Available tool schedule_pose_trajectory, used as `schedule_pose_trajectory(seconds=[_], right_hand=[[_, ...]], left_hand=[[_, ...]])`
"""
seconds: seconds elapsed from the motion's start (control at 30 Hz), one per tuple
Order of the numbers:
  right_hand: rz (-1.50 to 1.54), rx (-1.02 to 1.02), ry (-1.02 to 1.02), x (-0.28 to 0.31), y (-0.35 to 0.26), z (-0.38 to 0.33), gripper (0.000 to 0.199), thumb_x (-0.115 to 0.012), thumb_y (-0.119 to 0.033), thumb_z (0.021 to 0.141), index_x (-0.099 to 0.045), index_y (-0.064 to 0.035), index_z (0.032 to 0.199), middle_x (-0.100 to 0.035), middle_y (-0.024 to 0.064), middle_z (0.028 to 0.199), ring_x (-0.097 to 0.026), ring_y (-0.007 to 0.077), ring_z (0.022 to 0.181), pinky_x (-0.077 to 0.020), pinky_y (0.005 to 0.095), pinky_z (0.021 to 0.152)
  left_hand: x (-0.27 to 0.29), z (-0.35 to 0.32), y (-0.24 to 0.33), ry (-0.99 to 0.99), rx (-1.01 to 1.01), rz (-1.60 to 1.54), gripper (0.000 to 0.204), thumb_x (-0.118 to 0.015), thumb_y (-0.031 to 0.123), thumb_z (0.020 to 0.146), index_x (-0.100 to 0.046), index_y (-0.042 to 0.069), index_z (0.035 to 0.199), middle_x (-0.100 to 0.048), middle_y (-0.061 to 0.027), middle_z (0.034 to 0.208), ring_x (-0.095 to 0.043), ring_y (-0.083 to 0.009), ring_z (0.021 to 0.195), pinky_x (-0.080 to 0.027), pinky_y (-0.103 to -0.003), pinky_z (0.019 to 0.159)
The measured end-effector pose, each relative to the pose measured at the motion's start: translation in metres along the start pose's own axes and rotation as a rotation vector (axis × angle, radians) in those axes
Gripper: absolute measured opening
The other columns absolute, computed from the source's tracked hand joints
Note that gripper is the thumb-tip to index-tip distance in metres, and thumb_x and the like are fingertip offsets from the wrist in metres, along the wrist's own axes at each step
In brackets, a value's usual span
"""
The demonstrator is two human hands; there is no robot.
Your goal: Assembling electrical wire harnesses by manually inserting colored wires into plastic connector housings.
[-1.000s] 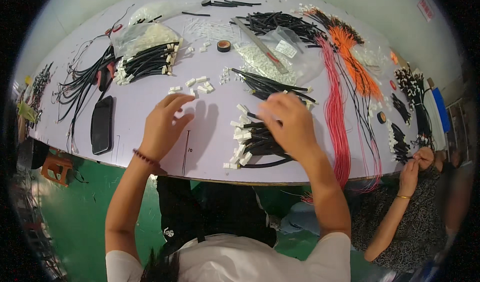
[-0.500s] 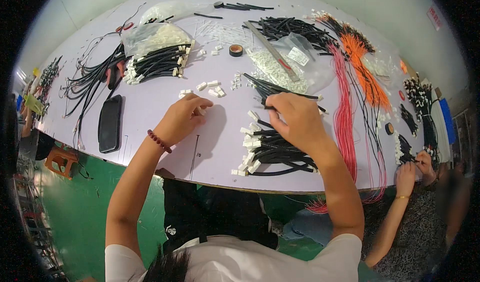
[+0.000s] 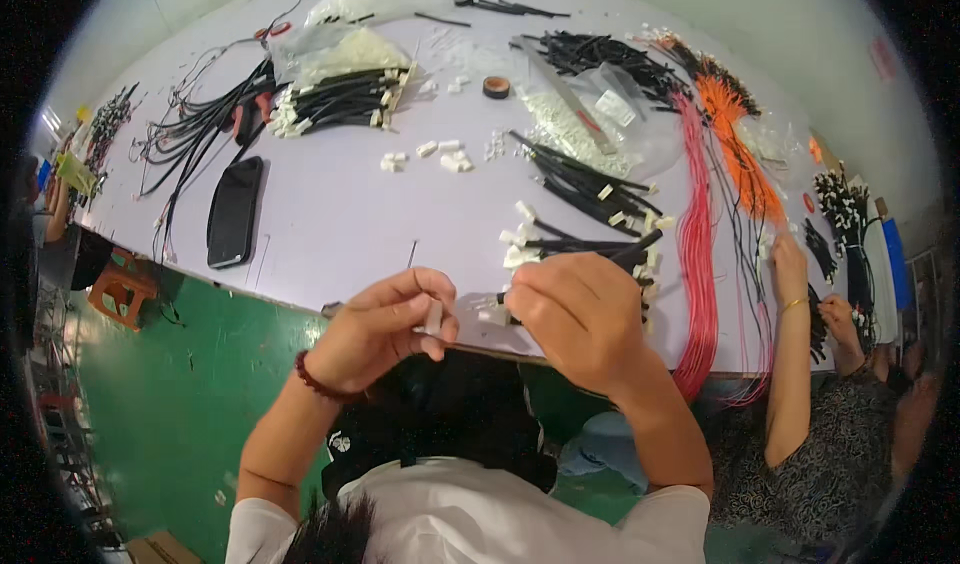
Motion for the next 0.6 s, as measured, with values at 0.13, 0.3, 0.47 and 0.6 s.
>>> schedule_pose_trajectory(seconds=[0.13,0.3,0.47,0.6], right_hand=[[0.031,0.006,-0.007,-0.011,-0.030,-0.009,0.021,-0.069,-0.003,0.068,-0.060,-0.0054,0.087,-0.064,0.0073,0.085,-0.062,0.0244,0.073,-0.0490,0.0339,0.060],[0.070,0.001,0.052,-0.021,-0.054,-0.021,0.023,-0.068,-0.005,0.068,-0.060,-0.0063,0.089,-0.063,0.0064,0.086,-0.063,0.0213,0.072,-0.0495,0.0302,0.059],[0.196,-0.111,-0.011,-0.035,-0.067,-0.027,0.029,-0.072,0.009,0.065,-0.057,-0.0041,0.087,-0.064,0.0104,0.084,-0.063,0.0223,0.067,-0.0501,0.0302,0.058],[0.402,-0.327,-0.040,-0.050,-0.067,-0.034,0.031,-0.075,0.008,0.066,-0.057,-0.0027,0.089,-0.064,0.0120,0.083,-0.063,0.0216,0.067,-0.0494,0.0278,0.058]], left_hand=[[-0.011,-0.023,-0.023,0.034,-0.114,0.026,0.031,-0.059,0.009,0.093,-0.052,0.005,0.123,-0.055,-0.0001,0.102,-0.051,-0.0074,0.078,-0.044,-0.022,0.070],[-0.004,-0.050,-0.032,0.234,-0.330,0.373,0.034,-0.069,-0.006,0.081,-0.059,0.003,0.111,-0.055,-0.0022,0.101,-0.051,-0.0077,0.079,-0.041,-0.020,0.070],[-0.001,-0.077,-0.016,0.279,-0.600,0.652,0.016,-0.068,-0.006,0.082,-0.064,-0.001,0.096,-0.055,-0.0060,0.097,-0.054,-0.0104,0.082,-0.044,-0.021,0.074],[0.011,-0.083,-0.019,0.315,-0.603,0.584,0.010,-0.068,0.001,0.084,-0.065,0.002,0.094,-0.057,-0.0051,0.096,-0.053,-0.0085,0.080,-0.043,-0.021,0.068]])
Point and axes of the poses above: each hand's wrist, its own z-axis towards the middle knuckle, its own x-axis out of the back of the hand, y = z × x, the point moved 8 cm from there along z, towards the middle knuckle
